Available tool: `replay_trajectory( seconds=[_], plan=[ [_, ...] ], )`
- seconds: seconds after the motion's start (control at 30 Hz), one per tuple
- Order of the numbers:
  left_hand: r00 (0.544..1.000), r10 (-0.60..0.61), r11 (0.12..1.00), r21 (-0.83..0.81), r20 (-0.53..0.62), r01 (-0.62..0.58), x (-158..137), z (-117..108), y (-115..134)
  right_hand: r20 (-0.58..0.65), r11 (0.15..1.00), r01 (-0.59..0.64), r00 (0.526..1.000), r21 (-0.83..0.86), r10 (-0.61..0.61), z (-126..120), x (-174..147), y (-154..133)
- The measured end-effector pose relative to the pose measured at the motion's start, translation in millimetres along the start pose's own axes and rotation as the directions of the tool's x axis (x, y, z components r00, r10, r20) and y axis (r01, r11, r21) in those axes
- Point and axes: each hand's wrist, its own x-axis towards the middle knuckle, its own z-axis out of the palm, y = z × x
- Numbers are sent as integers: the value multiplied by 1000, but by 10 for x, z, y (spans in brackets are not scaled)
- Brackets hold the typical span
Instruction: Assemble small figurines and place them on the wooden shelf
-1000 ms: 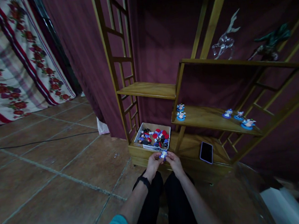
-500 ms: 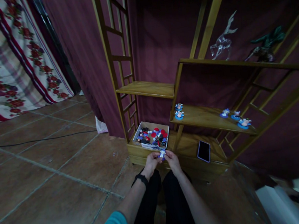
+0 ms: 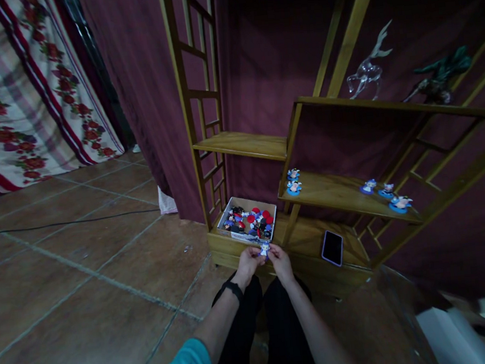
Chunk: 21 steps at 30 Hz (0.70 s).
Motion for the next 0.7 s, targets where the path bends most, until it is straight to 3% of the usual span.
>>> replay_trajectory(
  seconds=[0.23, 0.7],
  plan=[
    [997, 77, 992, 106, -13, -76, 33, -10, -64, -10, 998, 22, 1000, -50, -22, 10, -25, -70],
    [993, 106, 985, 133, 42, -111, 21, -8, -7, 21, 1000, -17, 1000, -11, 17, 37, -66, -146]
  ],
)
